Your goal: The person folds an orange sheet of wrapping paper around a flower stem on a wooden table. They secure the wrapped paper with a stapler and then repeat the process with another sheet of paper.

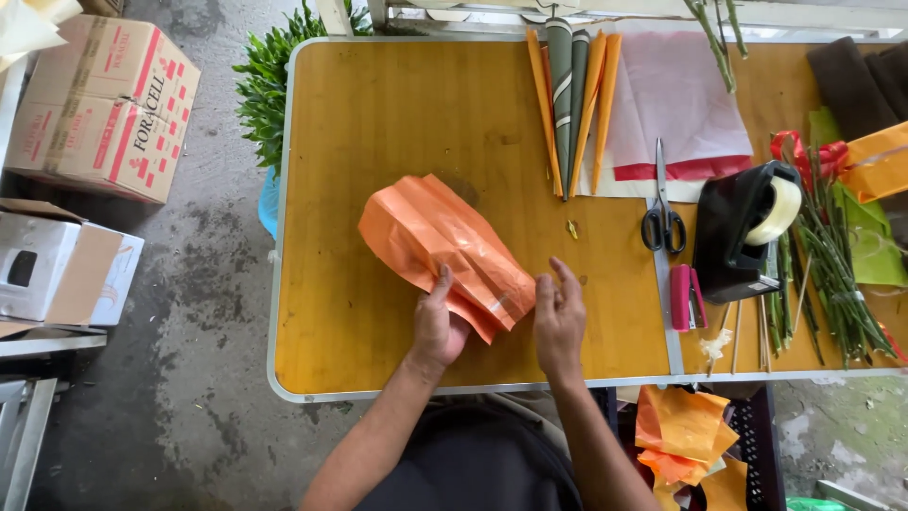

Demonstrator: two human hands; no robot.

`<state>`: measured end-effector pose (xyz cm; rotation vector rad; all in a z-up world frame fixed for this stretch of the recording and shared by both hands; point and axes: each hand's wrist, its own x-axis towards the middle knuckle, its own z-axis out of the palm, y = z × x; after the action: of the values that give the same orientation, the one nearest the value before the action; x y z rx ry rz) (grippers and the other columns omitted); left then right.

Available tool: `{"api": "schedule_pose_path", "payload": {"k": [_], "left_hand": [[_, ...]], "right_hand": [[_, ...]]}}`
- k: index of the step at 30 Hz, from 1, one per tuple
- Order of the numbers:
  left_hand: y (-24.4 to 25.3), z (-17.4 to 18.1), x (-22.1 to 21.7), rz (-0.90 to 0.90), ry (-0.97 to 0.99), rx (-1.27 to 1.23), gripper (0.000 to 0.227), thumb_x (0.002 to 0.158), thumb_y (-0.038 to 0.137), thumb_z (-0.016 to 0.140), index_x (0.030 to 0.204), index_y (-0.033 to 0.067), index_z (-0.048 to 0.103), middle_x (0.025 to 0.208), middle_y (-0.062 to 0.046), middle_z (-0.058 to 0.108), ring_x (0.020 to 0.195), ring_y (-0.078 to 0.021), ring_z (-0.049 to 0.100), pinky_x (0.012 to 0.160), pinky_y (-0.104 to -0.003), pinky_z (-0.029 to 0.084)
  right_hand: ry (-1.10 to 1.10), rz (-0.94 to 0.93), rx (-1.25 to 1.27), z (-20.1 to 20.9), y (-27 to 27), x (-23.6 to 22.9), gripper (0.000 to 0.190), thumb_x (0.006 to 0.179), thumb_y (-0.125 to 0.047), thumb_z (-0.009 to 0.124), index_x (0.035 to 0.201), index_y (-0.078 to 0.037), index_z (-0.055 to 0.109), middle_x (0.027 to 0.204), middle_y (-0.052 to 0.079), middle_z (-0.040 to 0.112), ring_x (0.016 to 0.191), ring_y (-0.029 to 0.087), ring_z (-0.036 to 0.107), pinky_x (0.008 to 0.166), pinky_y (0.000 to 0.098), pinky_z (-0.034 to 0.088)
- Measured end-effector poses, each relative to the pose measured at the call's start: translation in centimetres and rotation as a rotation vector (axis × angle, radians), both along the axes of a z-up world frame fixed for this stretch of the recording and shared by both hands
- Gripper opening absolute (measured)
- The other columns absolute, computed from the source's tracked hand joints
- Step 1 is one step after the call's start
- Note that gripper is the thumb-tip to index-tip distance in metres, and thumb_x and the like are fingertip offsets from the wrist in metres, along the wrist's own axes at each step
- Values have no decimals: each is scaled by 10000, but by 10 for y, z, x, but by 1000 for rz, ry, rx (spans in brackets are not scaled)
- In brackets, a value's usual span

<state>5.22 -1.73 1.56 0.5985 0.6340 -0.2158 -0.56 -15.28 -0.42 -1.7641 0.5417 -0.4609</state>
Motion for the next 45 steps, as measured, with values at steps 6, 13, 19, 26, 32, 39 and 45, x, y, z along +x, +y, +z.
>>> {"api": "schedule_pose_path", "payload": {"k": [6, 13, 19, 26, 32, 39, 45], "left_hand": [[8, 14, 5, -106, -58, 9, 306, 907, 254, 798, 1095, 26, 721, 990, -209, 771, 928, -324, 763, 878, -559, 618], [35, -25, -15, -398, -130, 335, 415, 1013, 431, 634, 989, 22, 705, 860, -152, 768, 773, -258, 771, 688, -426, 669], [57, 21, -39, -870, -121, 513, 474, 1021, 331, 626, 934, -118, 753, 771, -287, 763, 629, -347, 764, 527, -463, 658], [37, 6, 25, -806, -1388, 1382, 193, 1005, 259, 636, 1054, 110, 748, 961, -124, 739, 999, -333, 697, 840, -430, 521], [13, -62, 64, -1003, -1316, 1917, 637, 989, 571, 502, 1501, 195, 547, 1590, -131, 469, 1504, -438, 322, 1205, -664, 176], [21, -37, 47, -980, -1107, 2007, 679, 971, 592, 531, 1502, 169, 550, 1602, -195, 429, 1481, -439, 367, 1167, -713, 199], [18, -42, 34, -1013, -1009, 2089, 881, 877, 754, 527, 1541, 176, 495, 1637, -215, 380, 1514, -461, 310, 1152, -763, 190]], "right_hand": [[-154, 14, 504, -30, -11, 18, 587, 907, -18, 765, 1430, 16, 500, 1259, 172, 589, 1052, 271, 700, 906, 371, 610], [-265, 59, 140, -63, -51, 47, 546, 993, -8, 659, 1499, -5, 454, 1124, 216, 728, 1023, 225, 712, 887, 386, 603], [2, 28, -420, -58, -41, 62, 541, 922, -208, 777, 1438, -231, 617, 1245, 110, 713, 1073, 377, 695, 862, 480, 582], [-182, 59, -577, -73, -45, 60, 535, 950, -307, 751, 1433, -128, 609, 1275, 173, 639, 1154, 412, 638, 968, 481, 512], [-114, 132, -1049, -64, -25, 51, 451, 1051, -364, 549, 1449, -159, 605, 1429, 169, 593, 1336, 377, 557, 1103, 467, 426], [112, 237, -1095, -70, -24, 38, 420, 987, -336, 630, 1394, -236, 644, 1473, 40, 611, 1406, 210, 526, 1187, 408, 328], [-120, 27, -407, -33, -61, 11, 213, 915, -119, 750, 1123, -162, 771, 1067, 52, 769, 1068, 266, 735, 975, 376, 546]]}}
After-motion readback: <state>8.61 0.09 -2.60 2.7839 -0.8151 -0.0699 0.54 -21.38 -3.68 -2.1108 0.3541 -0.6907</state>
